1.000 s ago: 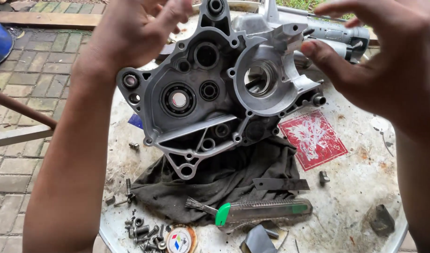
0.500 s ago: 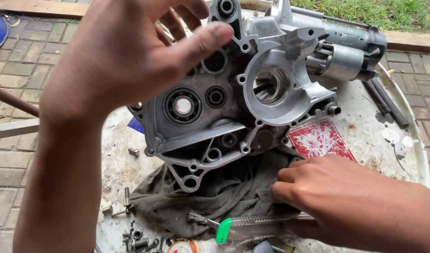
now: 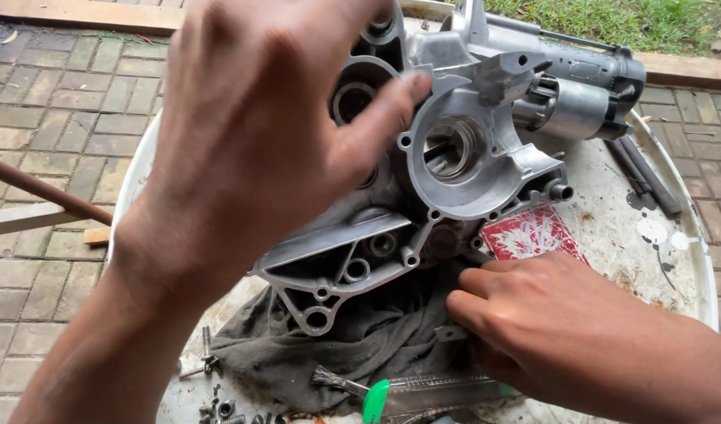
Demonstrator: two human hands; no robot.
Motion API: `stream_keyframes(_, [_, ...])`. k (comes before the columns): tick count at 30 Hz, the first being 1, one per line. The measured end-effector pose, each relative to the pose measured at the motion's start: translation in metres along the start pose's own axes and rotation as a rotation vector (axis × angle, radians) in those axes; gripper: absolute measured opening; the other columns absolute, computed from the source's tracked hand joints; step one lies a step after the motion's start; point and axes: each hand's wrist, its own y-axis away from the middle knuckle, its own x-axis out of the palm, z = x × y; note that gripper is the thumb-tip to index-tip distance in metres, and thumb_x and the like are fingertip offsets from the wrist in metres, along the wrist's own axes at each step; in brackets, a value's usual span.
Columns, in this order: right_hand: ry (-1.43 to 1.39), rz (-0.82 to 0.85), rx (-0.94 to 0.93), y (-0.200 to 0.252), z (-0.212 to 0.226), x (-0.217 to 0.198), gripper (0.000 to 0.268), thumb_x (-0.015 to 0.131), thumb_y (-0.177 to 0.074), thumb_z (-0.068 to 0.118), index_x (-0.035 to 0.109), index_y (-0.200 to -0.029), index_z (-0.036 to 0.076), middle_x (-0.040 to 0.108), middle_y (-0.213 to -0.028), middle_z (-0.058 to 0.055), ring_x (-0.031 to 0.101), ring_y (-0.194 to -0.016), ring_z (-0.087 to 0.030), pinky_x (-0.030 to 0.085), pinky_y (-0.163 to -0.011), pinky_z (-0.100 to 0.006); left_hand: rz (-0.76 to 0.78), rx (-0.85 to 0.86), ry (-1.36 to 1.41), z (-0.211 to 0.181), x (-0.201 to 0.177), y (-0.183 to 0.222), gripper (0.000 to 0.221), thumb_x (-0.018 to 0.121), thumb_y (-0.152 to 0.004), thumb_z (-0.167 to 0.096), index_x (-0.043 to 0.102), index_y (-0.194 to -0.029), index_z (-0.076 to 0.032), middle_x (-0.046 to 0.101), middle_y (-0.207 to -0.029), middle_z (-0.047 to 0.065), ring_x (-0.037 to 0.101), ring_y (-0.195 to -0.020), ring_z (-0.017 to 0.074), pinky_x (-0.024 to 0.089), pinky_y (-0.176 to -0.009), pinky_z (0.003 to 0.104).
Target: Scraping gasket residue from an engine casing using a small metal blade
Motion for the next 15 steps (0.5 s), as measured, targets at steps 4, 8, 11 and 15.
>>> stream_keyframes(4, [-0.12,-0.288,-0.241,0.018,-0.017,0.0,0.027,0.06,-0.103,0.03,0.051,-0.08,0.02,0.057,-0.076,0.0,0.057,-0.061,-0.03,0.046,-0.05,-0.048,0.013,0.122,0.187,-0.017,0.001,-0.007,0.041,0.09,-0.102,-0.02,0.057,-0.107,0.004,0.06,-0.115,0.023,0.054,-0.101,0.0428,0.042,-0.089,0.054])
stream_keyframes(8, [-0.417,-0.796,-0.191,0.05,-0.012,-0.013,0.008,0.069,-0.086,0.022,0.072,-0.092,0.018,0.076,-0.098,0.001,0.069,-0.066,-0.02,0.055,-0.062,-0.024,0.019,0.123,0.228,-0.031,0.001,0.0,0.04,0.089,-0.102,-0.019,0.057,-0.108,0.003,0.06,-0.114,0.021,0.055,-0.1,0.0416,0.043,-0.088,0.053])
stream_keyframes(11, [-0.753,-1.244,0.284,0.064,-0.041,0.039,0.022,0.066,-0.088,0.006,0.055,-0.107,0.004,0.056,-0.108,-0.015,0.06,-0.106,-0.024,0.048,-0.097,-0.031,0.03,0.12,0.277,-0.039,0.004,-0.001,0.038,0.089,-0.101,-0.018,0.057,-0.109,0.003,0.061,-0.112,0.02,0.057,-0.098,0.0399,0.043,-0.087,0.052])
stream_keyframes(15, [-0.64,-1.188,-0.013,0.065,-0.068,0.028,0.024,0.063,-0.093,0.02,0.048,-0.111,0.014,0.061,-0.092,-0.001,0.065,-0.072,-0.008,0.054,-0.067,-0.019,0.051,0.118,0.336,-0.044,0.003,-0.003,0.036,0.088,-0.1,-0.015,0.058,-0.11,0.002,0.063,-0.11,0.018,0.059,-0.095,0.0373,0.044,-0.084,0.05])
